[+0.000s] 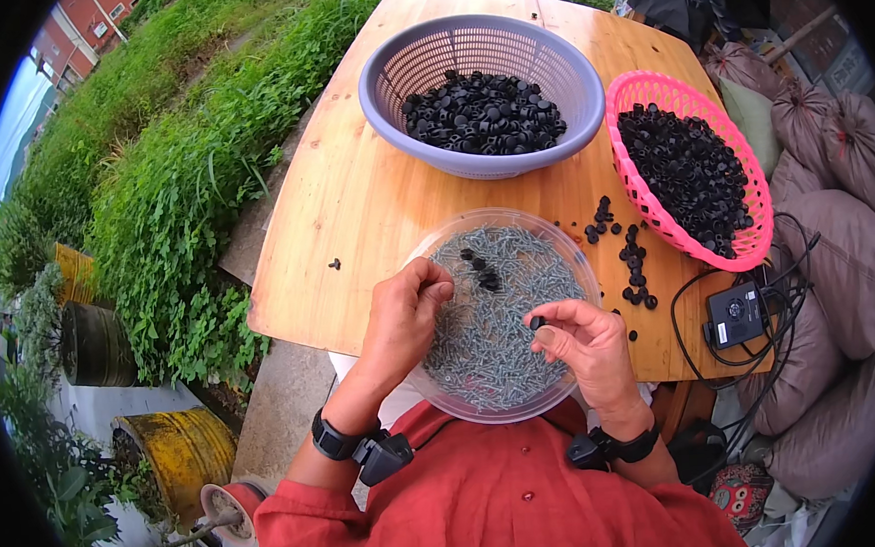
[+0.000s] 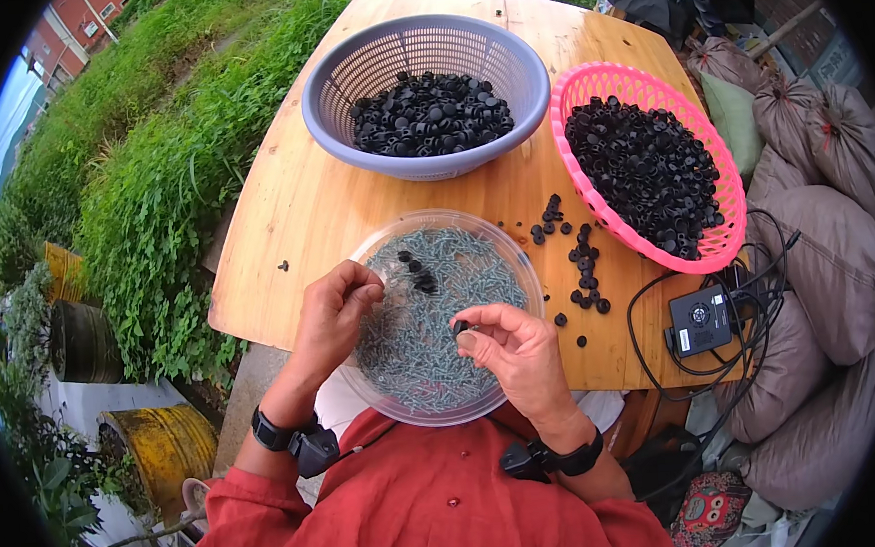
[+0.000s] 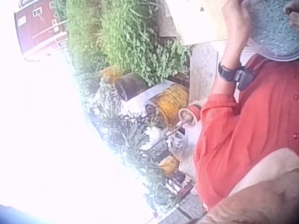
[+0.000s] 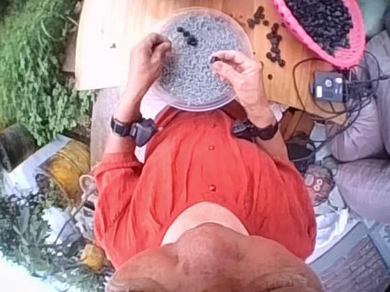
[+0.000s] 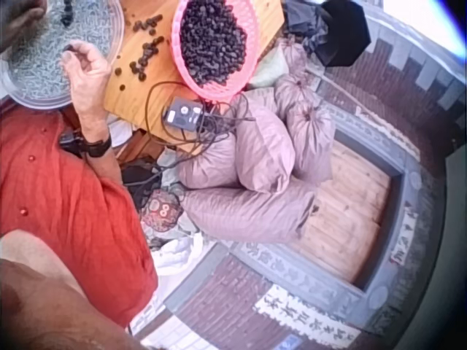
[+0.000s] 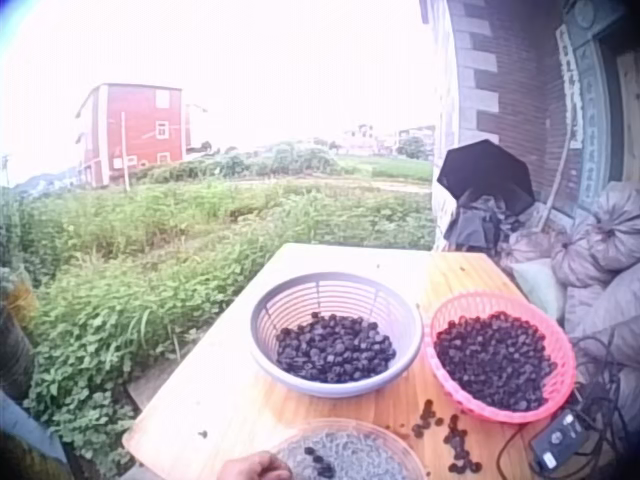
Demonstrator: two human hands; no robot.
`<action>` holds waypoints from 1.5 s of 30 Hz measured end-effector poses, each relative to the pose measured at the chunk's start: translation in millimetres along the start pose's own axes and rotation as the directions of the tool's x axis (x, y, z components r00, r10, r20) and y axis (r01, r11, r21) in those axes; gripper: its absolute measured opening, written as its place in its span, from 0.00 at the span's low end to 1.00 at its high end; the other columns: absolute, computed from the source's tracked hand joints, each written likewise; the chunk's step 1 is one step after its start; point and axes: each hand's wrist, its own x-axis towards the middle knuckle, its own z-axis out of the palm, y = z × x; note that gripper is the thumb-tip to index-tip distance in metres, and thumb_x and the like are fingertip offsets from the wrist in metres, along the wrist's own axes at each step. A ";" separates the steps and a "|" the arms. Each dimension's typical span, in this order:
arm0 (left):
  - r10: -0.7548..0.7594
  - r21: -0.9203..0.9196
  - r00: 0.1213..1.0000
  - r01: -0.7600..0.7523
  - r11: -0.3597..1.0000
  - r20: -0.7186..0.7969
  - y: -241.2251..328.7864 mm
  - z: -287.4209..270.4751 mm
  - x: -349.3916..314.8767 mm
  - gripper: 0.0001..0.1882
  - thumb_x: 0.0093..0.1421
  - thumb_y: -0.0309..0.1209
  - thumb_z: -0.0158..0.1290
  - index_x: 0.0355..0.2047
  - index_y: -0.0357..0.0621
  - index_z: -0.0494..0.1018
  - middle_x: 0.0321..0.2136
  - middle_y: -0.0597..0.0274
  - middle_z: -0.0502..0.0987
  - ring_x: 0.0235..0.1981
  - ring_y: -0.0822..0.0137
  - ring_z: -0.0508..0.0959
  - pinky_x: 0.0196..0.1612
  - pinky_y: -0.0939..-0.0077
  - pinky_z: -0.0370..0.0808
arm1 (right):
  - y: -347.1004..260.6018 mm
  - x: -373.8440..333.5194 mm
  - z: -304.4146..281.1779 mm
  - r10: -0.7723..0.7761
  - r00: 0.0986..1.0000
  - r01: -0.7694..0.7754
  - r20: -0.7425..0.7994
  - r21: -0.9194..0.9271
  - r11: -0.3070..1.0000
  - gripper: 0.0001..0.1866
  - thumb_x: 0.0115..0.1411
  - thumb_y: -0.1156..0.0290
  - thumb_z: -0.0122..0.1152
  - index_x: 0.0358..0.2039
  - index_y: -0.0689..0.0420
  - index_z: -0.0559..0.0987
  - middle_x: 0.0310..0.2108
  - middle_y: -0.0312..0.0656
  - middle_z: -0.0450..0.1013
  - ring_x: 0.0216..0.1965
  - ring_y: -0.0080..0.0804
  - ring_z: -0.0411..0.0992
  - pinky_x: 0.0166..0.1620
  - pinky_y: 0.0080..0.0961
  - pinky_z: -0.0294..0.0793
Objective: Assembling small black plastic components by hand on a wooden table.
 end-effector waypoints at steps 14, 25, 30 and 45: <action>-0.041 -0.485 0.959 0.179 0.856 0.282 26.7 7.4 -18.1 0.12 0.51 0.17 0.55 0.36 0.40 0.69 0.30 0.69 0.72 0.31 0.79 0.71 0.34 0.86 0.71 | 5.8 4.1 13.3 -0.085 0.989 0.077 0.122 0.074 0.994 0.10 0.55 0.80 0.58 0.39 0.62 0.76 0.41 0.41 0.72 0.33 0.19 0.72 0.33 0.13 0.70; -0.003 -0.416 0.964 0.118 0.902 0.267 50.0 9.6 -32.4 0.04 0.54 0.19 0.53 0.31 0.37 0.72 0.27 0.68 0.74 0.30 0.80 0.73 0.34 0.86 0.70 | 7.3 1.5 7.2 -0.023 0.999 0.013 0.040 0.228 0.974 0.11 0.56 0.80 0.56 0.40 0.64 0.75 0.31 0.37 0.73 0.29 0.20 0.72 0.30 0.13 0.71; -0.003 -0.400 0.967 0.109 0.910 0.257 51.6 12.6 -33.8 0.04 0.54 0.20 0.53 0.31 0.37 0.72 0.27 0.68 0.74 0.29 0.80 0.73 0.32 0.86 0.70 | 6.9 0.0 8.0 -0.014 0.999 0.006 0.034 0.215 0.977 0.11 0.54 0.81 0.57 0.39 0.64 0.76 0.29 0.39 0.73 0.28 0.21 0.71 0.30 0.15 0.70; 0.066 -0.376 0.978 0.013 0.926 0.198 53.4 12.7 -36.3 0.04 0.52 0.18 0.53 0.30 0.36 0.73 0.28 0.66 0.71 0.27 0.78 0.72 0.29 0.86 0.70 | 5.8 -4.5 13.7 -0.207 0.977 0.212 0.055 -0.111 0.971 0.13 0.51 0.86 0.57 0.39 0.65 0.75 0.36 0.38 0.70 0.36 0.20 0.71 0.38 0.15 0.73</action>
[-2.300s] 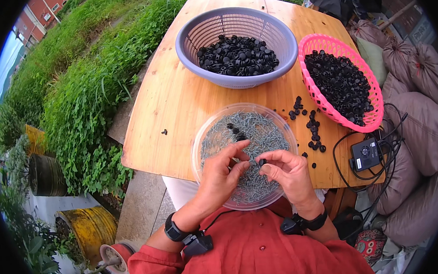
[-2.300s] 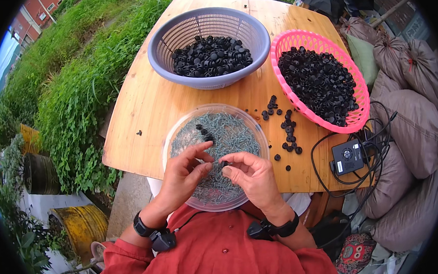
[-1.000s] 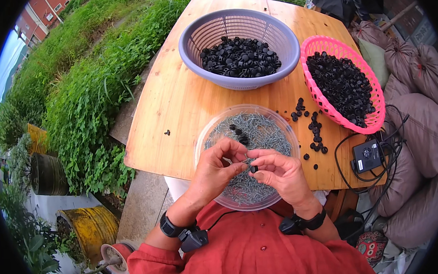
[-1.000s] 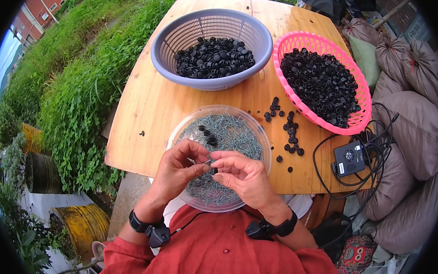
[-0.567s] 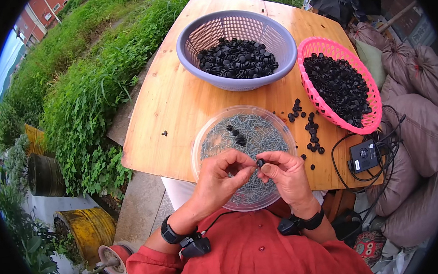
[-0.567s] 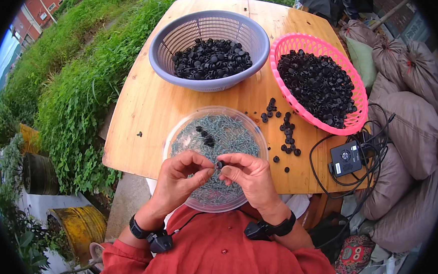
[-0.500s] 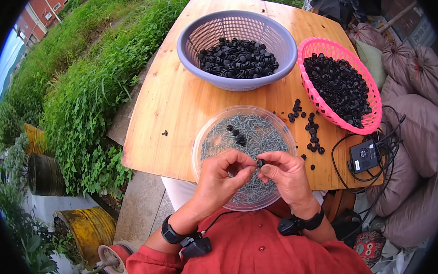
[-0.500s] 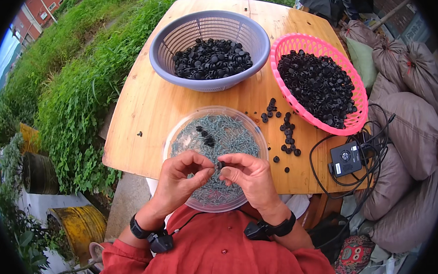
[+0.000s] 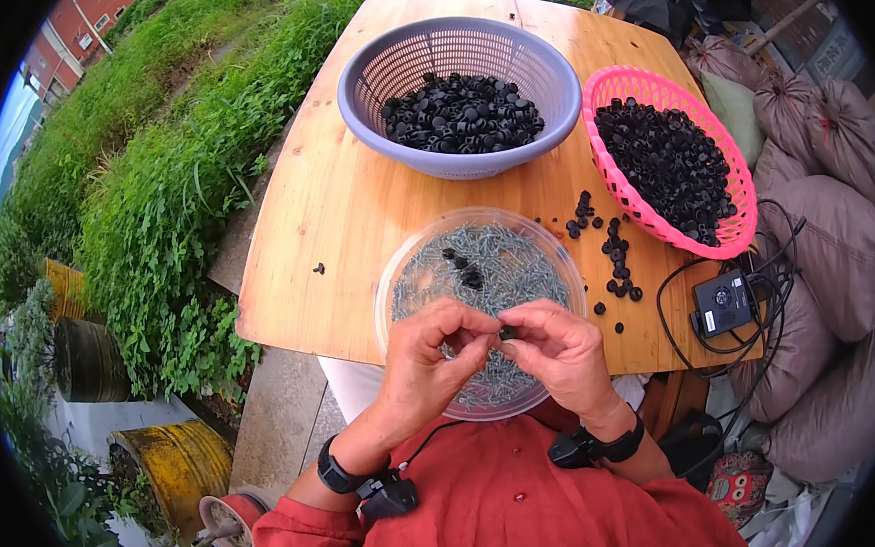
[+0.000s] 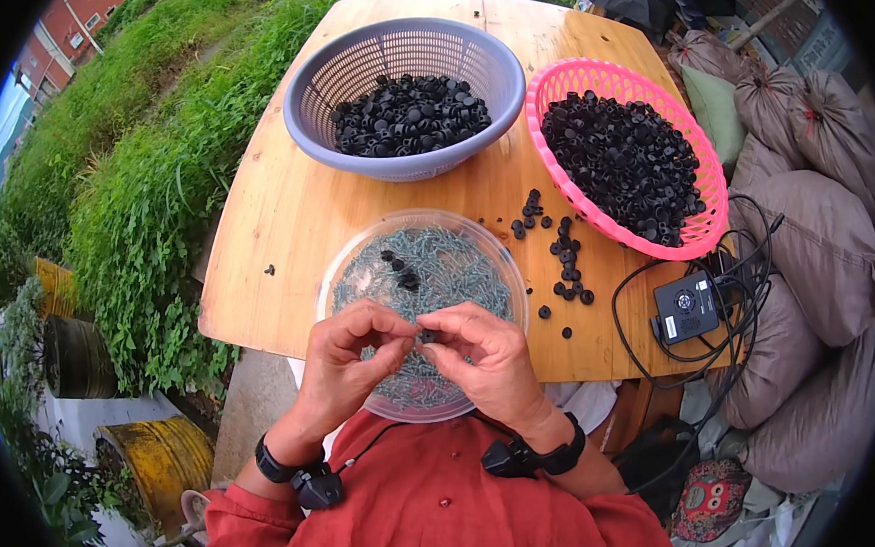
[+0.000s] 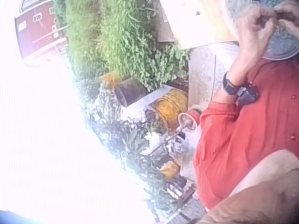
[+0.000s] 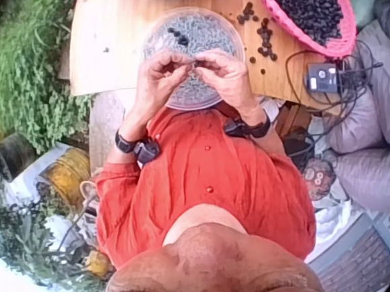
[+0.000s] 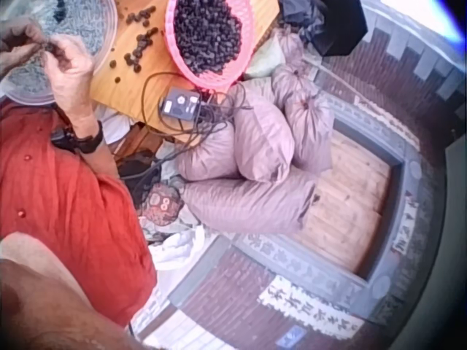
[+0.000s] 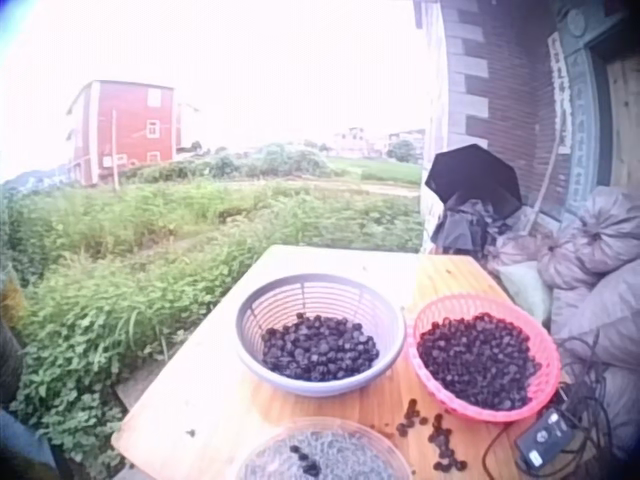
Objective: Assembling small black plastic components by hand on a wooden table.
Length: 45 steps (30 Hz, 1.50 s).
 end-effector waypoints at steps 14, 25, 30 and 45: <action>0.055 0.298 0.998 -0.056 0.953 0.012 4.9 -0.4 0.7 0.05 0.47 0.17 0.54 0.26 0.37 0.74 0.22 0.65 0.72 0.20 0.78 0.71 0.24 0.84 0.69 | 4.3 -1.9 -2.7 -0.095 0.995 0.095 0.002 -0.127 0.987 0.12 0.48 0.85 0.60 0.35 0.63 0.78 0.35 0.41 0.73 0.34 0.23 0.72 0.36 0.16 0.73; -0.090 0.267 0.990 0.060 0.962 0.104 14.3 6.7 6.0 0.04 0.50 0.18 0.54 0.27 0.36 0.74 0.24 0.66 0.74 0.22 0.80 0.72 0.25 0.85 0.69 | 7.0 -11.4 -9.9 0.056 0.998 -0.050 -0.017 0.249 0.967 0.07 0.54 0.84 0.57 0.35 0.64 0.76 0.31 0.38 0.73 0.29 0.20 0.71 0.34 0.14 0.72; -0.181 -0.027 0.981 0.183 0.983 0.073 14.5 13.1 3.4 0.04 0.50 0.18 0.57 0.26 0.36 0.73 0.23 0.66 0.75 0.26 0.79 0.73 0.29 0.84 0.71 | 4.4 -12.5 -10.8 0.102 0.994 -0.085 -0.028 0.364 0.927 0.07 0.53 0.84 0.57 0.34 0.64 0.76 0.30 0.39 0.74 0.28 0.20 0.71 0.32 0.14 0.72; 0.088 0.476 0.953 -0.222 0.851 0.289 49.1 65.3 67.4 0.17 0.51 0.27 0.57 0.41 0.36 0.70 0.32 0.54 0.73 0.27 0.63 0.75 0.30 0.73 0.71 | 12.3 -35.5 -62.9 -0.077 0.864 0.337 -0.498 0.457 0.823 0.06 0.56 0.82 0.55 0.35 0.62 0.73 0.35 0.45 0.73 0.31 0.26 0.73 0.34 0.20 0.73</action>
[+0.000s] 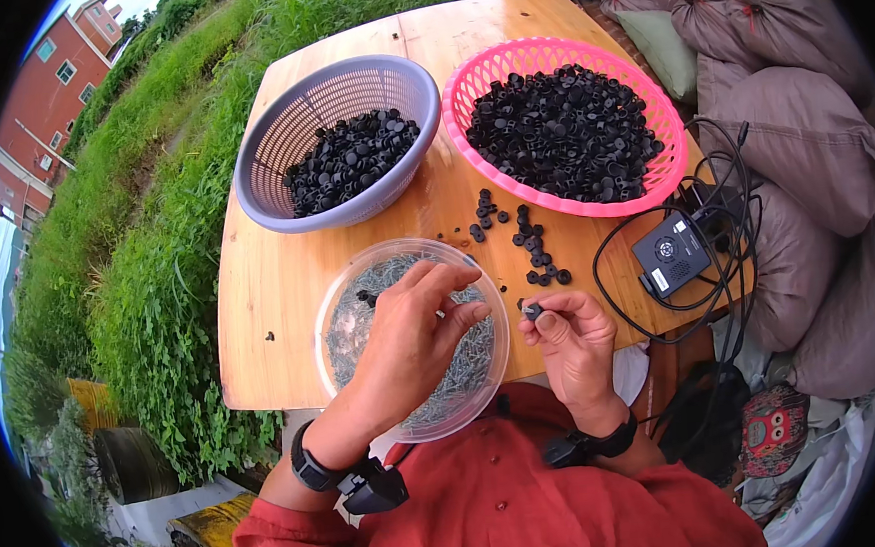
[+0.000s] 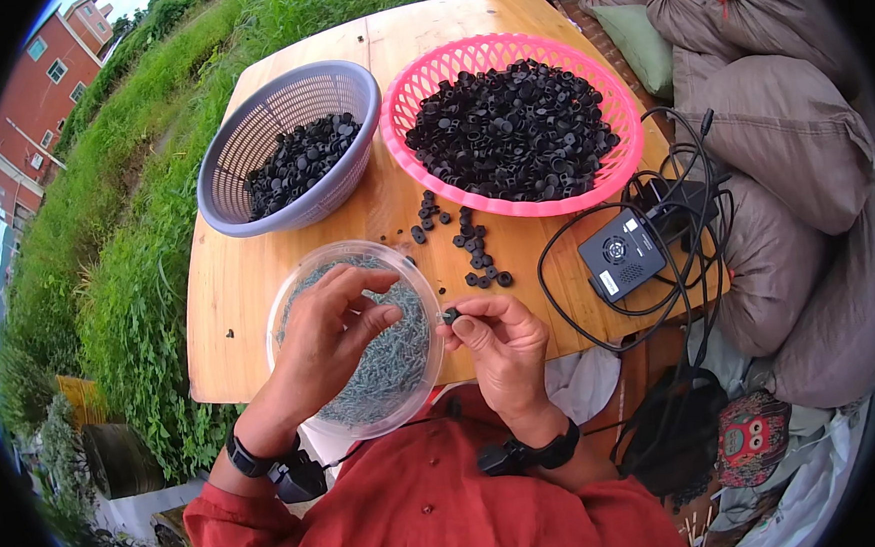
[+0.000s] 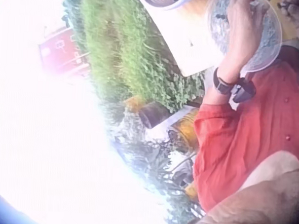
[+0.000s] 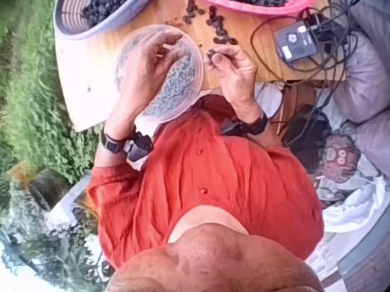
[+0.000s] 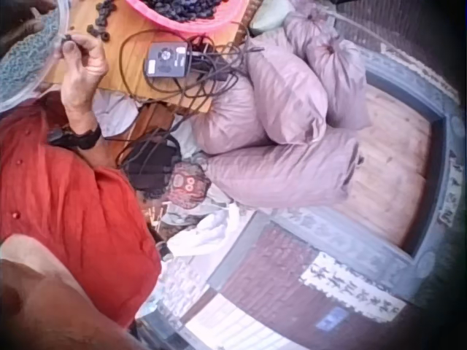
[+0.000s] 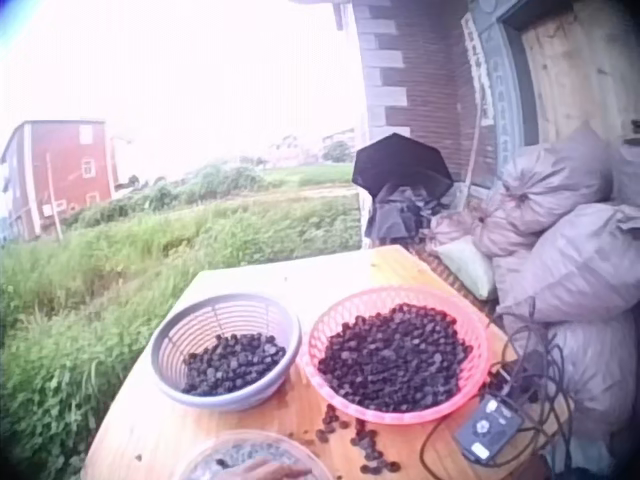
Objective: Assembling small black plastic components by hand on a wooden table.
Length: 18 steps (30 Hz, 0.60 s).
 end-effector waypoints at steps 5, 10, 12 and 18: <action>0.191 0.309 0.974 -0.221 0.925 0.123 -14.7 40.6 52.4 0.16 0.54 0.24 0.51 0.44 0.37 0.70 0.35 0.48 0.72 0.33 0.51 0.74 0.34 0.65 0.71 | -16.5 4.7 -22.7 -0.057 0.989 0.066 -0.137 0.063 0.996 0.06 0.56 0.80 0.56 0.36 0.61 0.73 0.37 0.46 0.73 0.32 0.29 0.73 0.35 0.21 0.73; 0.106 0.560 0.980 -0.183 0.808 0.168 -37.7 75.3 93.2 0.19 0.52 0.24 0.49 0.46 0.49 0.70 0.35 0.47 0.71 0.37 0.49 0.73 0.35 0.59 0.71 | -22.7 3.2 -35.4 -0.059 0.987 0.068 -0.151 0.055 0.996 0.07 0.55 0.80 0.57 0.36 0.61 0.73 0.37 0.46 0.73 0.32 0.29 0.73 0.35 0.21 0.73; 0.070 0.589 0.985 -0.149 0.794 0.155 -42.9 80.5 99.8 0.19 0.50 0.24 0.49 0.44 0.52 0.72 0.35 0.49 0.72 0.37 0.50 0.74 0.34 0.59 0.72 | -24.2 3.5 -37.7 -0.056 0.987 0.066 -0.152 0.057 0.996 0.07 0.55 0.80 0.57 0.36 0.61 0.73 0.37 0.46 0.73 0.32 0.29 0.73 0.35 0.21 0.73; 0.003 0.587 0.994 -0.069 0.807 0.113 -47.4 75.5 98.3 0.11 0.49 0.27 0.52 0.35 0.47 0.76 0.32 0.54 0.75 0.32 0.50 0.75 0.34 0.58 0.72 | -24.7 5.8 -37.6 -0.046 0.989 0.056 -0.139 0.071 0.996 0.07 0.55 0.80 0.57 0.35 0.61 0.73 0.36 0.45 0.73 0.31 0.28 0.73 0.35 0.20 0.73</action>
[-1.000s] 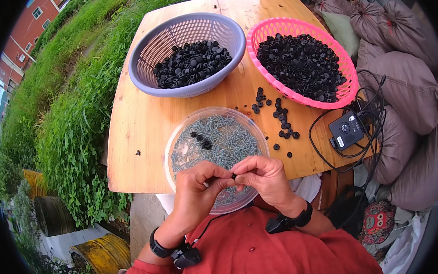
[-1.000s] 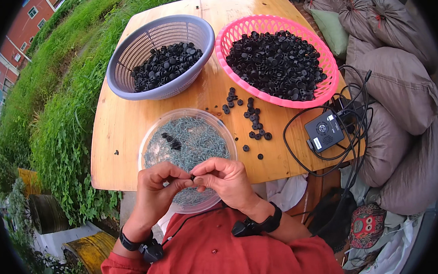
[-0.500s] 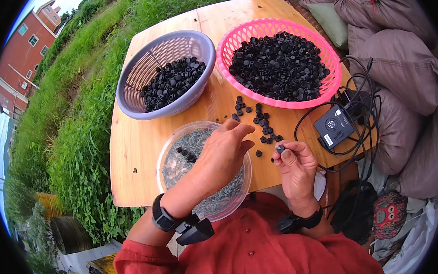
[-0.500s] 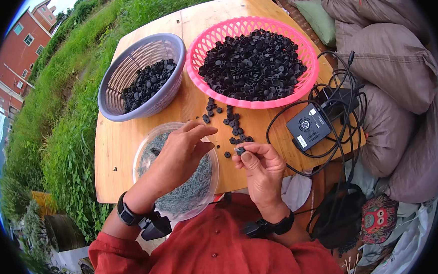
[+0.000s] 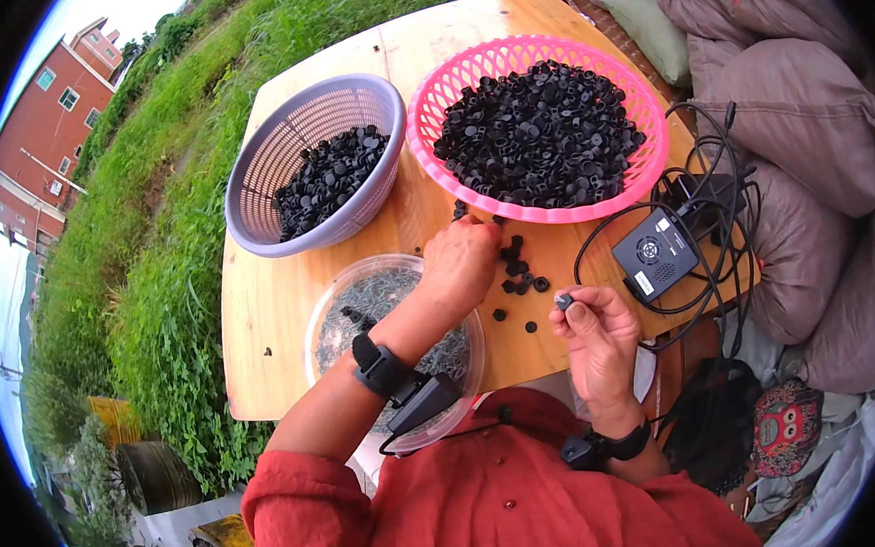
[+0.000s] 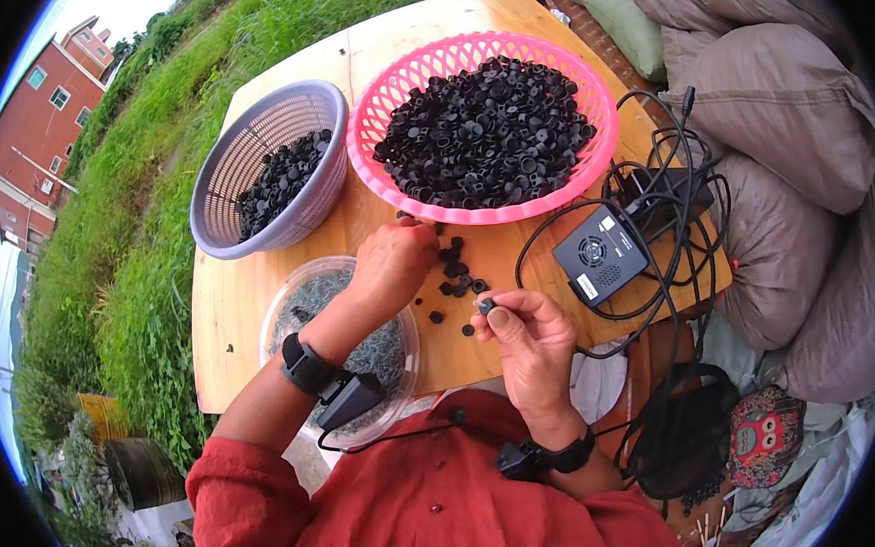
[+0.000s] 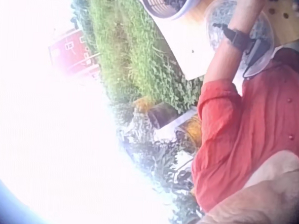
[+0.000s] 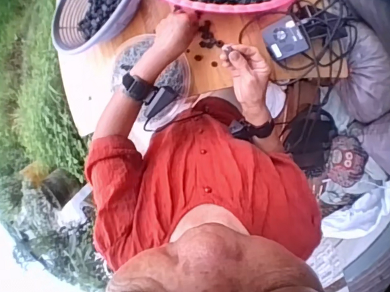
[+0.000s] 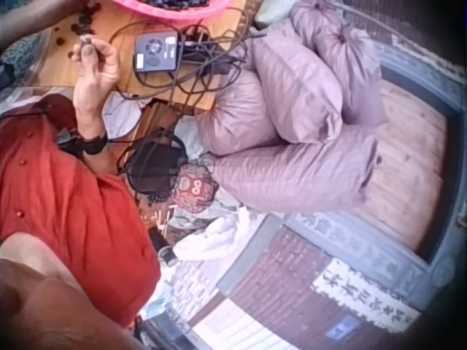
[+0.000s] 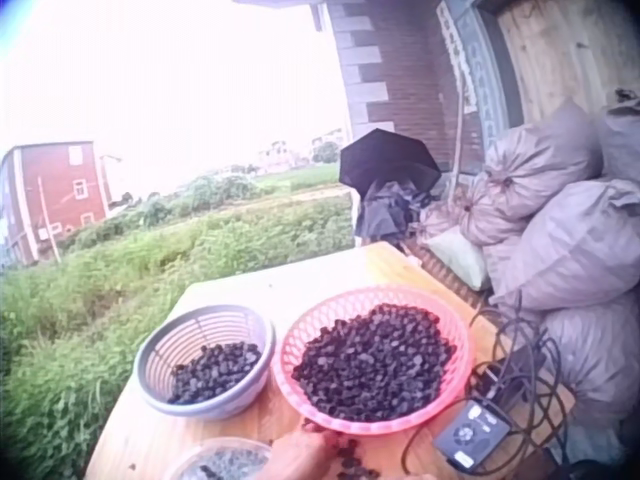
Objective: Assembling small black plastic components by hand on a wooden table.
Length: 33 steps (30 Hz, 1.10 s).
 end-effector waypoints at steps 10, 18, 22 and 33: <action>-0.117 -0.926 0.980 0.191 0.325 0.161 -9.3 -39.0 -44.4 0.12 0.61 0.27 0.47 0.42 0.32 0.71 0.33 0.61 0.75 0.35 0.70 0.77 0.38 0.80 0.75 | 10.2 -2.1 23.5 0.082 0.994 -0.076 0.067 -0.092 0.993 0.07 0.54 0.81 0.57 0.35 0.62 0.74 0.36 0.45 0.73 0.31 0.28 0.73 0.34 0.20 0.73; -0.243 -0.876 0.896 0.252 -0.410 0.372 -25.4 -60.8 -118.4 0.06 0.61 0.25 0.46 0.37 0.36 0.69 0.37 0.55 0.74 0.40 0.64 0.77 0.41 0.79 0.77 | 30.8 -11.6 65.7 0.144 0.949 -0.077 0.282 -0.235 0.969 0.08 0.53 0.84 0.57 0.35 0.64 0.73 0.36 0.44 0.72 0.33 0.25 0.73 0.35 0.17 0.75; -0.216 -0.785 0.872 0.254 -0.566 0.438 -39.6 -57.3 -144.7 0.04 0.61 0.25 0.47 0.34 0.37 0.68 0.36 0.53 0.75 0.38 0.63 0.77 0.40 0.75 0.77 | 39.5 -17.3 79.1 0.176 0.930 -0.069 0.323 -0.317 0.946 0.08 0.53 0.85 0.57 0.34 0.65 0.73 0.35 0.40 0.71 0.34 0.22 0.72 0.35 0.16 0.75; -0.166 -0.678 0.885 0.201 -0.707 0.435 -56.8 -29.8 -170.7 0.02 0.59 0.25 0.49 0.29 0.40 0.69 0.34 0.54 0.75 0.33 0.66 0.77 0.36 0.76 0.75 | 54.2 -26.7 88.4 0.206 0.919 -0.023 0.336 -0.475 0.880 0.08 0.51 0.86 0.59 0.33 0.64 0.74 0.34 0.38 0.70 0.33 0.21 0.71 0.35 0.15 0.73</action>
